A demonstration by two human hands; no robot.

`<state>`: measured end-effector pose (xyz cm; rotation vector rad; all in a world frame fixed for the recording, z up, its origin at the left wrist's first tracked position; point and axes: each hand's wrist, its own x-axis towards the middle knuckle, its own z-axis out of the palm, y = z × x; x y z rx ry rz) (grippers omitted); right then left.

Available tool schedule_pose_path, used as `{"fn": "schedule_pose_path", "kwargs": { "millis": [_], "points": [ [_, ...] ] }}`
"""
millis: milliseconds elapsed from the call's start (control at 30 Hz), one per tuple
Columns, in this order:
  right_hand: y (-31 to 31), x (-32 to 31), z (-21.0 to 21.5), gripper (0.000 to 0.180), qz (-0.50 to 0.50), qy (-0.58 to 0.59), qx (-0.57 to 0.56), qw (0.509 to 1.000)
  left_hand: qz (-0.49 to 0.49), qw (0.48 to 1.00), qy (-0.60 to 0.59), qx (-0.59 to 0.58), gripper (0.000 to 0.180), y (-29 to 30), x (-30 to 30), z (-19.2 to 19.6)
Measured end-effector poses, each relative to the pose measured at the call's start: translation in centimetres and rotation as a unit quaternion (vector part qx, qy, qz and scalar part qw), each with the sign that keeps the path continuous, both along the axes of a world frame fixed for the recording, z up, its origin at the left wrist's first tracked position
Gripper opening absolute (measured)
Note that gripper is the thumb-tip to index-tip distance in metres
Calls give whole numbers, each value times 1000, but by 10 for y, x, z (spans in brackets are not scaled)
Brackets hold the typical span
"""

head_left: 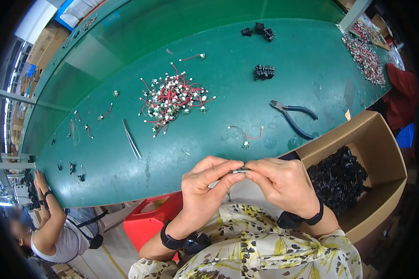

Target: The person assembles small electronic components by hand at a green workbench. They repeatedly pick up black plastic housings and red-and-white wires, insert the wires into the housings, and place the finished units on the table.

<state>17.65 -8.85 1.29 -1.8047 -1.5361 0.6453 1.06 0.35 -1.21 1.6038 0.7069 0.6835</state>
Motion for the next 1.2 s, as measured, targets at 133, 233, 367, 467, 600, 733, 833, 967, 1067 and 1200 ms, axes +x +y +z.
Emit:
{"fn": "schedule_pose_path", "kwargs": {
  "millis": [133,233,367,467,600,733,833,967,1067,1200],
  "points": [
    [9,1,-8,16,-22,38,35,998,9,1000,-23,-14,28,7,5,0],
    [11,2,-15,18,-23,132,51,990,47,979,-113,-162,31,0,10,0],
    [7,-3,-13,19,-18,234,-11,972,50,966,-170,-190,32,0,2,-10],
    [6,-5,-4,20,-42,217,-19,975,50,979,-158,-122,31,3,-5,-8],
    [6,-7,0,19,-34,125,29,991,38,975,-186,-113,31,5,-10,-6],
    [10,-14,8,19,-4,80,41,996,26,975,-182,-123,29,2,-15,-2],
    [13,-16,11,20,10,64,35,997,31,977,-172,-125,29,1,-19,2],
    [15,-16,12,19,35,22,39,998,32,978,-171,-117,28,1,-22,5],
    [15,-16,15,18,41,6,34,999,23,981,-165,-95,28,4,-25,2],
    [16,-18,13,16,33,-9,44,998,31,985,-152,-70,25,5,-24,2]
  ]
}}
